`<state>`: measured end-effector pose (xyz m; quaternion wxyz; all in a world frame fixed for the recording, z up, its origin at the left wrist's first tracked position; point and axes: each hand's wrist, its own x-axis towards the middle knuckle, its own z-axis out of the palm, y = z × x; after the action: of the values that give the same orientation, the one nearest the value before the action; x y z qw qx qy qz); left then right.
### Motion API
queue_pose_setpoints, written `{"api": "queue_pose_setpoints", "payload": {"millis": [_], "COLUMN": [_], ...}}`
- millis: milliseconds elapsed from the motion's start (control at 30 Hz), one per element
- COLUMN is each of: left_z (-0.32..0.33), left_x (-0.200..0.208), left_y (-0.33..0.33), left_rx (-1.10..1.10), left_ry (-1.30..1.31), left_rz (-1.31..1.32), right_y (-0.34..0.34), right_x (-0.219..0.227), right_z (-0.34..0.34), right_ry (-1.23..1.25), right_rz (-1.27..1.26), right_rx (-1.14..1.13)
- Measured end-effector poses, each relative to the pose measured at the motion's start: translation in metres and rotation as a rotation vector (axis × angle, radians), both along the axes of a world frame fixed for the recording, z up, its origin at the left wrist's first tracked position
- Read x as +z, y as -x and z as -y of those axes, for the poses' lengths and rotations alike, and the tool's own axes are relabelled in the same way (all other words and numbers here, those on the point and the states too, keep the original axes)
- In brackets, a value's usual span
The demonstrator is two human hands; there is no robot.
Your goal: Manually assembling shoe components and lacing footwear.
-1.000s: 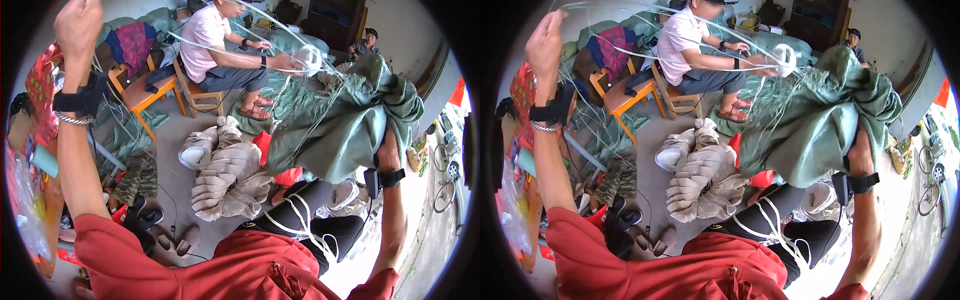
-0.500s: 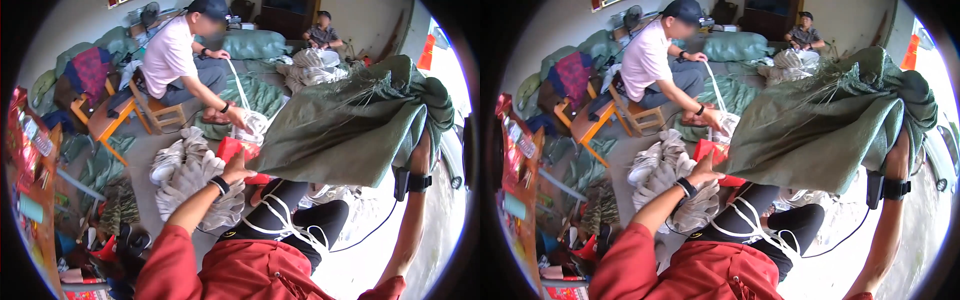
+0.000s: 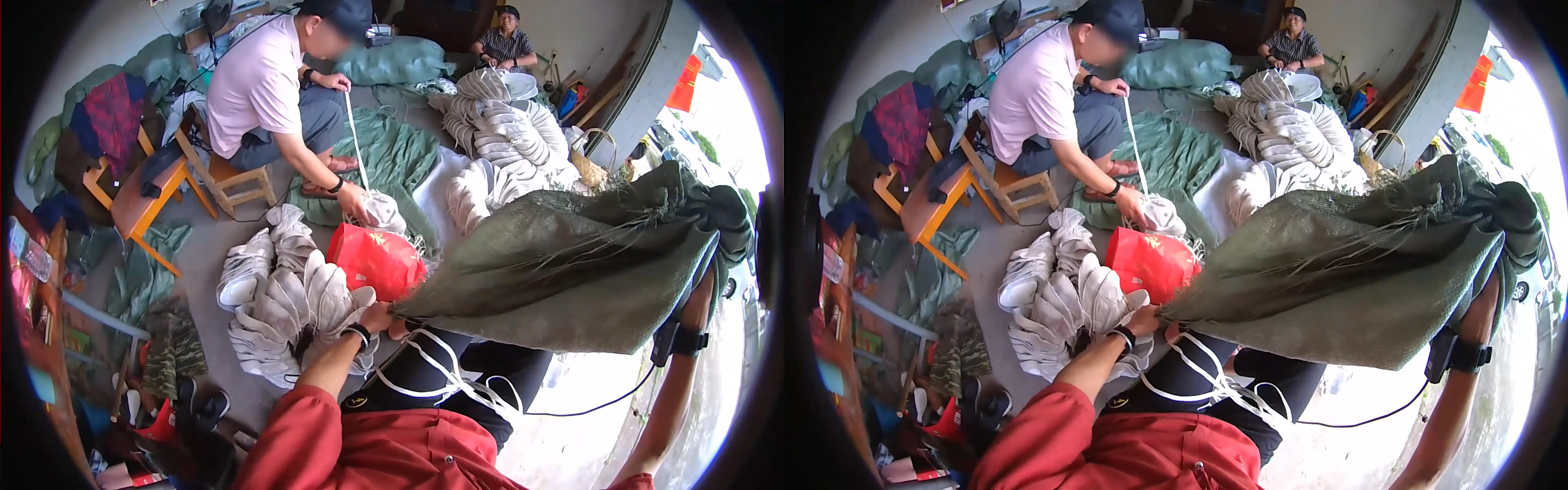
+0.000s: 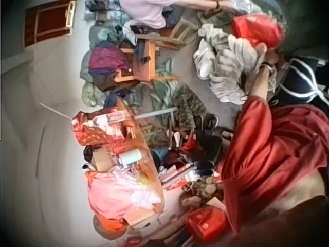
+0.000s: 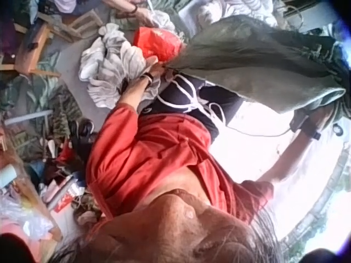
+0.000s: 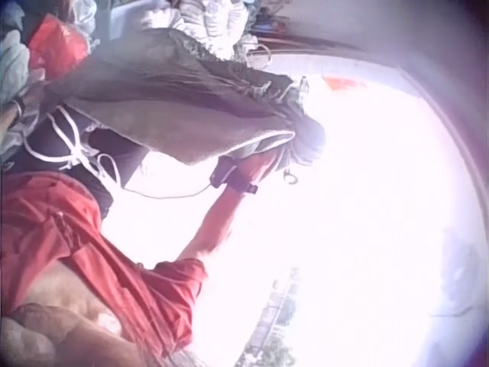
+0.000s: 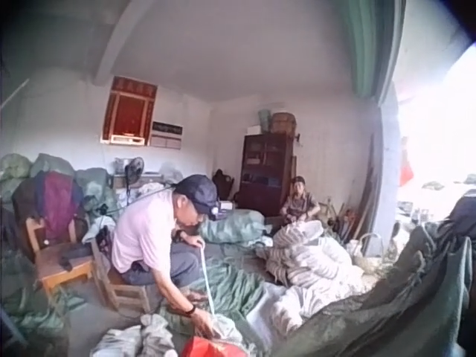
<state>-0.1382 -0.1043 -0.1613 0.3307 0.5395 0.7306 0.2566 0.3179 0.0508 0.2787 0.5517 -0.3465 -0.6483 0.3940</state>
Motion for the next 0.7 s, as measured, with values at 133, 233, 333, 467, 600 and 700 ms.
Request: {"api": "queue_pose_setpoints", "payload": {"millis": [133, 233, 333, 467, 600, 700], "left_z": [-0.004, -0.012, -0.014, 0.0, 0.01, -0.008], "left_x": [0.057, 0.113, 0.255, 0.441, 0.527, 0.532], "left_y": [0.025, 0.113, 0.166, 0.157, 0.161, 0.121], "left_rx": [0.539, 0.59, 0.627, 0.468, 0.271, 0.157], "left_ry": [-0.236, -0.507, -0.801, -1.276, -1.376, -1.349], "left_rz": [0.23, 0.392, 0.716, 0.307, -0.409, -0.408], "right_y": [-0.021, -0.033, -0.032, -0.028, -0.048, -0.117], "right_x": [-0.014, -0.035, -0.056, -0.076, -0.081, -0.087], "right_z": [-0.014, -0.025, -0.034, -0.054, -0.06, -0.081], "right_ry": [-0.029, -0.314, -0.239, -0.098, -0.186, -0.193], "right_rz": [0.128, 0.675, 0.504, 0.183, 0.121, 0.073], "right_rx": [-0.082, -0.294, -0.192, -0.008, -0.052, -0.105]}}
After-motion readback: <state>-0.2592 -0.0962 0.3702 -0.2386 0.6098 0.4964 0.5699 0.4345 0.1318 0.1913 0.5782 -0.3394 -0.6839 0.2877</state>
